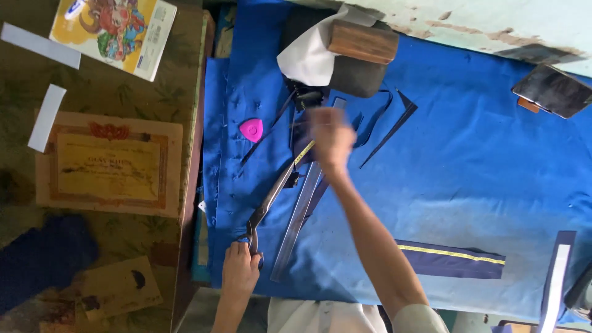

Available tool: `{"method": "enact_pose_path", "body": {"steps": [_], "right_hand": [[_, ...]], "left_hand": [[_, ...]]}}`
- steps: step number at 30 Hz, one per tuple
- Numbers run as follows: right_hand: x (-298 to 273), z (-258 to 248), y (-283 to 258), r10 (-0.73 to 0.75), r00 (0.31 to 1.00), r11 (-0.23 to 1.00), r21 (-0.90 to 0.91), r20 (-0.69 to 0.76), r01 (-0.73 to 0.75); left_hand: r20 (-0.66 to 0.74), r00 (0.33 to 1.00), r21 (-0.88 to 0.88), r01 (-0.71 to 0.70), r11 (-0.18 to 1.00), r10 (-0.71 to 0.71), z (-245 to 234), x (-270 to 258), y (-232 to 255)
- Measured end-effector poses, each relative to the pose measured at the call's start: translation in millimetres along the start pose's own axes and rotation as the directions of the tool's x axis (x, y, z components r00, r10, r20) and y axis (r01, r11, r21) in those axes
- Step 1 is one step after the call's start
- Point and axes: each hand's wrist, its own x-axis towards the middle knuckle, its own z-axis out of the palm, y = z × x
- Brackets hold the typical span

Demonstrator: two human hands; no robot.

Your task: The person uses shears to cut a long strip of dark blue fabric with a white stripe along a marked line on a blue work surface. They then use a ruler and a pink chalk marker to measure and mark another section of fabric before cutting it into smaller pieces.

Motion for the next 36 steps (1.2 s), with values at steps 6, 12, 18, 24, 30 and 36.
{"method": "enact_pose_path", "body": {"steps": [6, 12, 18, 24, 30, 36], "right_hand": [[5.4, 17.3, 57.4, -0.217, 0.864, 0.976, -0.091, -0.455, 0.198], [5.0, 109.1, 5.0, -0.656, 0.754, 0.722, -0.257, 0.041, 0.642], [41.7, 151.7, 31.8, -0.676, 0.695, 0.706, -0.487, -0.244, 0.515], [-40.2, 64.2, 38.2, -0.488, 0.836, 0.820, 0.197, -0.250, 0.537], [-153.5, -65.0, 171.5, -0.152, 0.966, 0.629, 0.775, 0.208, -0.068], [-219.9, -26.1, 323.2, -0.106, 0.804, 0.910, 0.269, -0.584, 0.315]], "left_hand": [[0.060, 0.997, 0.070, -0.048, 0.996, 0.044, -0.1, 14.5, -1.7], [-0.196, 0.958, 0.047, -0.204, 0.978, 0.209, 0.0, 16.9, 0.4], [-0.571, 0.694, 0.056, -0.499, 0.865, 0.437, -7.0, 8.2, 29.3], [-0.434, 0.625, 0.111, -0.678, 0.727, 0.649, 41.1, 37.1, 118.4], [-0.631, 0.453, 0.201, -0.689, 0.696, 0.630, 18.5, 14.3, 152.7], [-0.593, 0.502, 0.188, -0.674, 0.714, 0.630, 35.2, 35.8, 109.2]]}}
